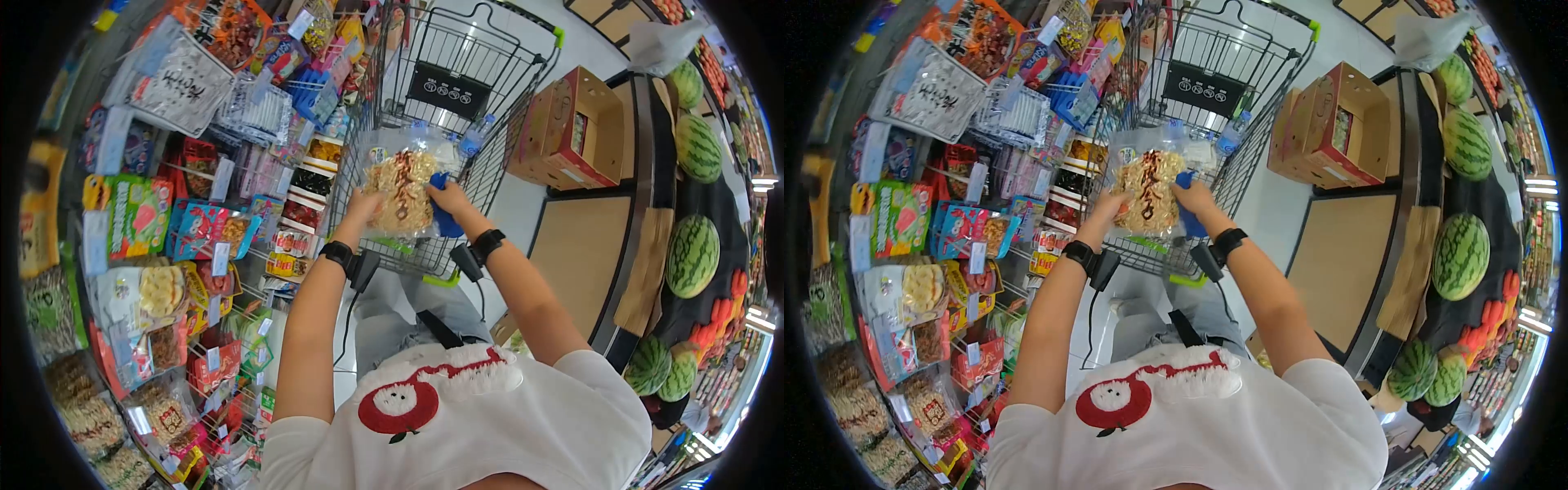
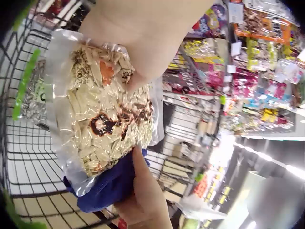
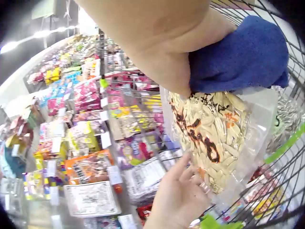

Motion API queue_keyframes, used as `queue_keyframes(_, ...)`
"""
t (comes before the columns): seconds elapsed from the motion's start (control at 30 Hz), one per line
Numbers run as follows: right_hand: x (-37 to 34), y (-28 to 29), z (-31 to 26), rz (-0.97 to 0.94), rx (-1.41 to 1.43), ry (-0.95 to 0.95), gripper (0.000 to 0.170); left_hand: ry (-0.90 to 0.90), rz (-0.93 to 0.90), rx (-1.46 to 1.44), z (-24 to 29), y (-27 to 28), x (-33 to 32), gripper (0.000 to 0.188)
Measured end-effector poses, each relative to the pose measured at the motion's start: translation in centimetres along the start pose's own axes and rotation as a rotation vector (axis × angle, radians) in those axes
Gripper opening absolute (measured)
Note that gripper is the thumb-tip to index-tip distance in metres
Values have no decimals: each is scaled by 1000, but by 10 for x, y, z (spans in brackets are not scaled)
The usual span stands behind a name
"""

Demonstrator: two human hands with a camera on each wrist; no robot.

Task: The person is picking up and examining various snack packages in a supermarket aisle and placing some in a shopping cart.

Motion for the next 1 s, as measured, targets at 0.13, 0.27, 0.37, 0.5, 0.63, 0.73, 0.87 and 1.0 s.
queue_keyframes(0.13, 60, -58, 50, -69, 17, -249, 57, 222, 48, 63, -29, -10, 27, 77)
queue_keyframes(0.27, 76, -101, 95, -159, 187, -395, 64, 384, -33, 301, -87, -21, 56, 79)
queue_keyframes(0.37, 75, -114, 116, -163, 183, -505, 58, 457, -59, 356, -110, -28, 57, 78)
queue_keyframes(0.5, 49, -102, 94, -126, 82, -576, 49, 587, -101, 571, -130, -33, 52, 76)
queue_keyframes(0.63, 82, -141, 134, -362, -561, -120, 31, 300, -259, 580, -91, -40, 37, 70)
queue_keyframes(0.73, 111, -187, 178, -452, -950, 269, 35, 178, -259, 664, -78, -51, 34, 62)
queue_keyframes(0.87, 90, -147, 131, -222, -494, 156, 39, -301, -520, 217, 11, -50, -51, 38)
queue_keyframes(1.0, 32, -98, 56, -51, -574, 152, 33, -518, -354, 36, 54, 38, -195, 37)
Point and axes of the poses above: each hand's wrist, its own x-axis towards the middle knuckle, its own y-axis out of the back of the hand, z = x × y, the point moved 6 cm from there along x, towards the middle knuckle, and after that the axes turned 5 degrees about -y, right-handed, at the moved point
